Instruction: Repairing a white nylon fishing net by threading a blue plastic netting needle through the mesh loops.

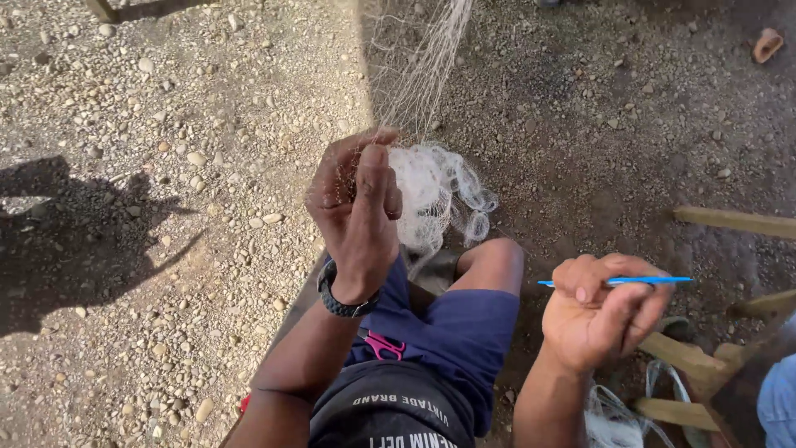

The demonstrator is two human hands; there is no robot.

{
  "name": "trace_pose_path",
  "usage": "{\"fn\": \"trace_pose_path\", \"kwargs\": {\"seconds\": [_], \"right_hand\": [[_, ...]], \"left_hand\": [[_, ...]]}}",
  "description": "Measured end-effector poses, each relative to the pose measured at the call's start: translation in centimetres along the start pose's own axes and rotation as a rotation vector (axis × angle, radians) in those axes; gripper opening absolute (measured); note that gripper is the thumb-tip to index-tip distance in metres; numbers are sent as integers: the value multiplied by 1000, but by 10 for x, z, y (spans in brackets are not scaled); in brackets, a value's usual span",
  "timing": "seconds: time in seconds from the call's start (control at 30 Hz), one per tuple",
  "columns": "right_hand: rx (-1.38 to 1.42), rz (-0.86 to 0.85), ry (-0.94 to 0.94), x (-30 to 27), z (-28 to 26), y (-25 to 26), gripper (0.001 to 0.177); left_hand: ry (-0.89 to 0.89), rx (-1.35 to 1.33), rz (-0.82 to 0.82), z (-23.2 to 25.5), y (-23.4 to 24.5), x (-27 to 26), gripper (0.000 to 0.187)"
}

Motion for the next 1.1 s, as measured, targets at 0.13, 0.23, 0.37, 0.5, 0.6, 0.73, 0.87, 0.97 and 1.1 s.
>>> {"fn": "trace_pose_path", "kwargs": {"seconds": [0.13, 0.23, 0.37, 0.5, 0.6, 0.73, 0.87, 0.97, 1.1], "right_hand": [[10, -76, -13, 2, 11, -20, 26], [-1, -95, -13, 1, 13, -24, 27], [5, -103, -70, -7, 19, -22, 26], [-26, -113, -105, -12, 28, -11, 26], [-86, -159, -80, -10, 37, -16, 35], [-147, -466, -181, -8, 54, -44, 66], [-25, -733, -215, -28, 61, -71, 51], [51, -781, -134, -51, 57, -76, 57], [-68, -655, -254, -73, 60, -64, 38]], "left_hand": [[20, -104, 101, 3, 15, 2, 17], [10, -124, 115, 14, 18, 5, 20], [82, -164, 103, 13, 19, 8, 27], [99, -152, 24, 10, 11, 8, 26], [303, -238, -89, 3, -1, 4, 30], [771, -419, -354, -14, -23, -21, 34], [902, -540, -440, -18, -29, -35, 33], [909, -461, -460, -17, -31, -35, 35], [876, -527, -466, -23, -21, -28, 32]]}}
Point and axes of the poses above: each hand's wrist, its own x-axis towards the middle knuckle, its own y-axis out of the back of the hand, z = x × y, the point moved 8 cm from there along x, towards the middle knuckle, and after that the axes turned 4 degrees about y, right-handed, at the moved point
